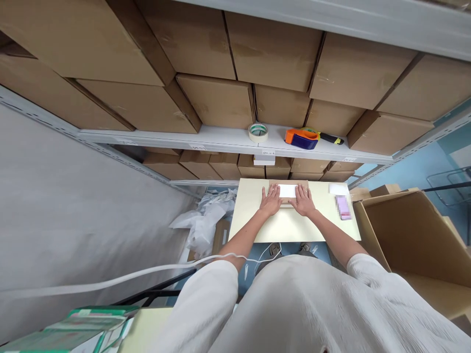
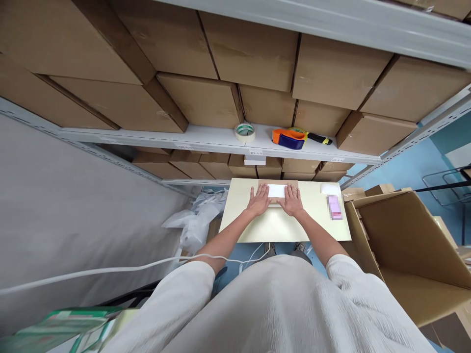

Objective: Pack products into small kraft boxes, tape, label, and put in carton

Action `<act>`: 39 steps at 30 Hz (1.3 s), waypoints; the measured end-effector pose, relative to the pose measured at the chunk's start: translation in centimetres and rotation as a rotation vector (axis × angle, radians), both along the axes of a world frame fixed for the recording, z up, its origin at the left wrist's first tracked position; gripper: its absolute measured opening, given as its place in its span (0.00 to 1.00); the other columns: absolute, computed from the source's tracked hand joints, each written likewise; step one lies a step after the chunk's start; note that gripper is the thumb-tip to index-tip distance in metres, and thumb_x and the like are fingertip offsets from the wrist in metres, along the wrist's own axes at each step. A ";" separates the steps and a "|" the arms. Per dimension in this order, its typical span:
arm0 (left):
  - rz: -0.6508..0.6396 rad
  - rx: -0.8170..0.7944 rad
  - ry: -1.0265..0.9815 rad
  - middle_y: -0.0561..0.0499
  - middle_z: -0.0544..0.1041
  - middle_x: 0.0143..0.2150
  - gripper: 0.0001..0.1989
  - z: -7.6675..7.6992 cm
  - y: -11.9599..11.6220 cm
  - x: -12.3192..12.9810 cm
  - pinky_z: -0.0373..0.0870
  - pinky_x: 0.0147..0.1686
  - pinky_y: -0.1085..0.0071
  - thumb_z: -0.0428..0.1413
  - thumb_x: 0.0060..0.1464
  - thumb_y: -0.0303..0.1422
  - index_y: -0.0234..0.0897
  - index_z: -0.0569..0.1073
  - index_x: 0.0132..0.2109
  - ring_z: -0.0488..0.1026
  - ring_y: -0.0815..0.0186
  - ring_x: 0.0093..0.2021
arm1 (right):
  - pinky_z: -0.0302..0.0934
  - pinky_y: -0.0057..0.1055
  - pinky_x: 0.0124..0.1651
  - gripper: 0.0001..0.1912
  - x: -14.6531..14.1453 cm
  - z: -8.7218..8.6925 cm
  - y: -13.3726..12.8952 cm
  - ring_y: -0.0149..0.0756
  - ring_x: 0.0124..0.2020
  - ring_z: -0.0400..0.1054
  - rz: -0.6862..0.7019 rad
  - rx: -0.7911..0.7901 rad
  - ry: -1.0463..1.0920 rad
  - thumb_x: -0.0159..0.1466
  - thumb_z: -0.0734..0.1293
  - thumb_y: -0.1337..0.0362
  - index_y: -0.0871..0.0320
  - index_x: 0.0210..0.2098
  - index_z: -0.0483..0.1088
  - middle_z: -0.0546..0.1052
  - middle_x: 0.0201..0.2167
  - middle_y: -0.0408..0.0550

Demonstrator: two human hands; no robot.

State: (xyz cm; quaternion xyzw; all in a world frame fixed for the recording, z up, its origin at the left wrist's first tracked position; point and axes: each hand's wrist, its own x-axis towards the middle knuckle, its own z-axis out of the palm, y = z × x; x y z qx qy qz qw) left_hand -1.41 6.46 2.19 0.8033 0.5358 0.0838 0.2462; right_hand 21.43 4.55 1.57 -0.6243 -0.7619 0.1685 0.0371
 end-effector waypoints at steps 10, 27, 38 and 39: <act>0.117 -0.011 0.080 0.34 0.43 0.84 0.43 0.3 -1.9 -0.2 0.36 0.78 0.36 0.51 0.70 0.49 0.35 0.49 0.82 0.38 0.38 0.83 | 0.39 0.67 0.77 0.43 1.8 0.6 -2.6 0.66 0.81 0.41 -0.198 -0.004 -0.064 0.74 0.62 0.45 0.54 0.81 0.48 0.45 0.82 0.63; 0.040 0.001 -0.060 0.36 0.47 0.83 0.35 2.2 -4.4 0.4 0.62 0.73 0.44 0.56 0.68 0.33 0.39 0.59 0.78 0.50 0.39 0.81 | 0.67 0.43 0.64 0.38 3.8 4.2 -6.6 0.54 0.64 0.69 -0.282 -0.076 0.123 0.71 0.66 0.62 0.58 0.77 0.53 0.65 0.71 0.62; -0.143 0.196 -0.141 0.36 0.52 0.81 0.30 6.3 -5.6 8.5 0.58 0.75 0.38 0.50 0.71 0.31 0.40 0.59 0.76 0.46 0.40 0.82 | 0.68 0.50 0.66 0.36 12.3 6.7 -12.0 0.57 0.67 0.68 -0.362 0.218 0.252 0.69 0.68 0.59 0.57 0.75 0.60 0.69 0.71 0.61; -0.167 0.208 -0.144 0.36 0.53 0.81 0.30 6.6 -6.1 9.9 0.58 0.75 0.37 0.49 0.71 0.31 0.40 0.59 0.77 0.46 0.40 0.82 | 0.67 0.51 0.67 0.36 13.6 6.8 -12.9 0.58 0.68 0.68 -0.378 0.245 0.259 0.69 0.68 0.59 0.57 0.74 0.61 0.69 0.71 0.62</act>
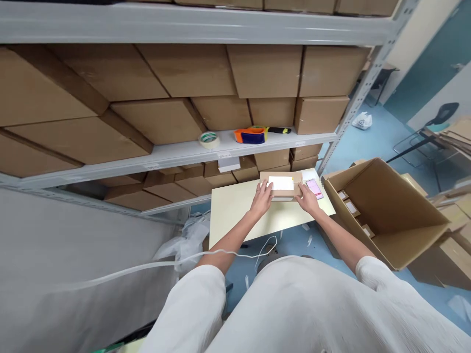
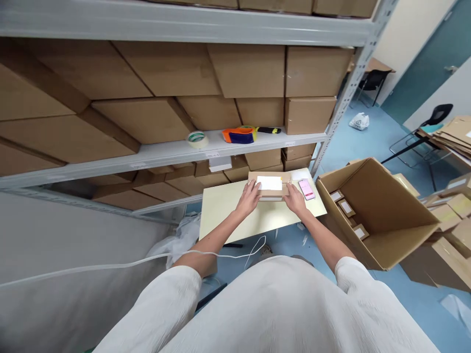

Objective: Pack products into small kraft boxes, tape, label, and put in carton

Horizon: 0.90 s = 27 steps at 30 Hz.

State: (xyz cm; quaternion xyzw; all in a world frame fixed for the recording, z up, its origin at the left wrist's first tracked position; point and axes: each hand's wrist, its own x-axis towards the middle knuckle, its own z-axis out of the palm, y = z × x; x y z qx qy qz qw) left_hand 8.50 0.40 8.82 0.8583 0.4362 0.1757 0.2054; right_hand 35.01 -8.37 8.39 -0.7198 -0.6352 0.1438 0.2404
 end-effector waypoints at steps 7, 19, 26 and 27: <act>-0.192 0.088 -0.033 0.37 0.56 0.80 0.29 2.1 -4.5 12.4 0.54 0.77 0.38 0.50 0.70 0.32 0.39 0.61 0.76 0.47 0.43 0.82 | 0.67 0.54 0.67 0.33 10.1 1.0 -9.3 0.59 0.68 0.67 -0.184 0.137 0.027 0.68 0.68 0.59 0.55 0.72 0.65 0.71 0.70 0.60; -0.535 0.096 -0.068 0.40 0.58 0.79 0.29 3.6 -12.2 34.1 0.51 0.79 0.41 0.52 0.69 0.30 0.41 0.63 0.74 0.48 0.46 0.82 | 0.63 0.53 0.70 0.30 24.5 1.7 -24.6 0.55 0.72 0.63 -0.598 0.205 0.031 0.69 0.67 0.60 0.52 0.70 0.65 0.66 0.73 0.57; -0.665 0.009 0.007 0.40 0.57 0.80 0.35 3.9 -13.0 43.5 0.51 0.79 0.42 0.56 0.67 0.32 0.42 0.58 0.77 0.49 0.43 0.81 | 0.63 0.51 0.71 0.33 30.0 2.7 -27.6 0.53 0.72 0.62 -0.751 0.111 0.055 0.70 0.66 0.60 0.52 0.73 0.62 0.65 0.75 0.54; -0.682 -0.002 0.005 0.40 0.57 0.79 0.36 3.7 -12.7 44.7 0.51 0.79 0.42 0.57 0.67 0.33 0.43 0.58 0.78 0.49 0.42 0.81 | 0.63 0.51 0.71 0.33 30.9 2.7 -27.6 0.53 0.72 0.63 -0.765 0.109 0.060 0.70 0.66 0.61 0.51 0.73 0.62 0.65 0.74 0.54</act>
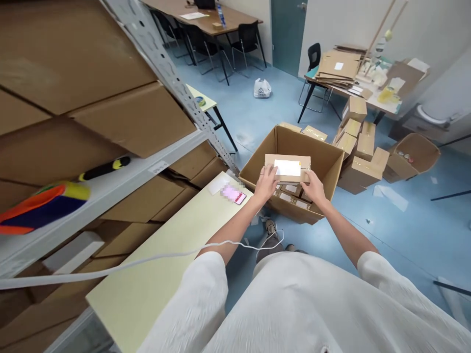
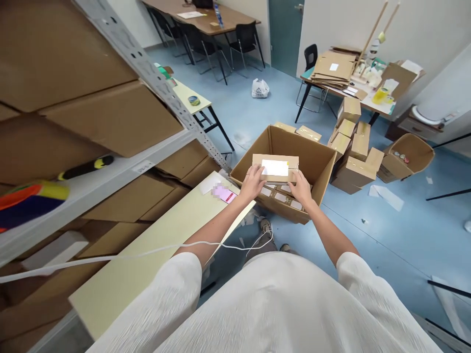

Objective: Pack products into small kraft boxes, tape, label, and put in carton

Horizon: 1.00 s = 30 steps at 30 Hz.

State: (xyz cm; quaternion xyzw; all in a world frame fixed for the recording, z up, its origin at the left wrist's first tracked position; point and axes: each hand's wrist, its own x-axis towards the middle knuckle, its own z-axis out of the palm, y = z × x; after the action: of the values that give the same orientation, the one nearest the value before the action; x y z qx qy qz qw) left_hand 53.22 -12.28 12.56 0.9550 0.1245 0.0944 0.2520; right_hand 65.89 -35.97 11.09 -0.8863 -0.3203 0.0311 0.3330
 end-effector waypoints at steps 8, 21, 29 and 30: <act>-0.148 -0.096 -0.011 0.38 0.57 0.78 0.34 -2.7 5.4 9.2 0.58 0.77 0.49 0.54 0.67 0.31 0.38 0.59 0.77 0.54 0.45 0.79 | 0.61 0.54 0.72 0.35 6.7 -2.1 3.5 0.56 0.72 0.63 -0.155 -0.028 0.167 0.69 0.66 0.58 0.54 0.74 0.62 0.68 0.73 0.56; -0.108 -0.256 0.325 0.36 0.61 0.75 0.40 -11.2 8.6 16.2 0.69 0.69 0.46 0.54 0.60 0.27 0.40 0.58 0.78 0.70 0.41 0.68 | 0.68 0.47 0.66 0.42 11.1 -13.1 6.8 0.49 0.59 0.76 -0.431 0.077 0.636 0.64 0.68 0.58 0.57 0.75 0.57 0.78 0.63 0.58; 0.015 -0.384 0.643 0.33 0.60 0.76 0.48 -20.6 9.2 16.5 0.74 0.65 0.46 0.57 0.56 0.25 0.43 0.52 0.80 0.78 0.41 0.61 | 0.72 0.47 0.59 0.43 10.8 -24.4 6.3 0.49 0.52 0.79 -0.505 -0.129 0.841 0.62 0.66 0.59 0.58 0.76 0.58 0.81 0.57 0.58; 0.028 -0.408 0.652 0.34 0.58 0.77 0.49 -22.0 9.6 16.7 0.73 0.66 0.48 0.58 0.55 0.25 0.44 0.51 0.81 0.78 0.43 0.63 | 0.73 0.47 0.58 0.43 10.9 -25.9 6.2 0.49 0.51 0.79 -0.494 -0.175 0.839 0.63 0.65 0.59 0.59 0.76 0.58 0.82 0.56 0.58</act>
State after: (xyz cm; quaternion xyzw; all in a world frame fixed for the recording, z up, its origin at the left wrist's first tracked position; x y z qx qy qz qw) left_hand 69.91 -2.73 -9.45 0.8634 0.2273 -0.2374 0.3828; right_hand 76.83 -29.73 -14.77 -0.8714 0.0648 0.3321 0.3552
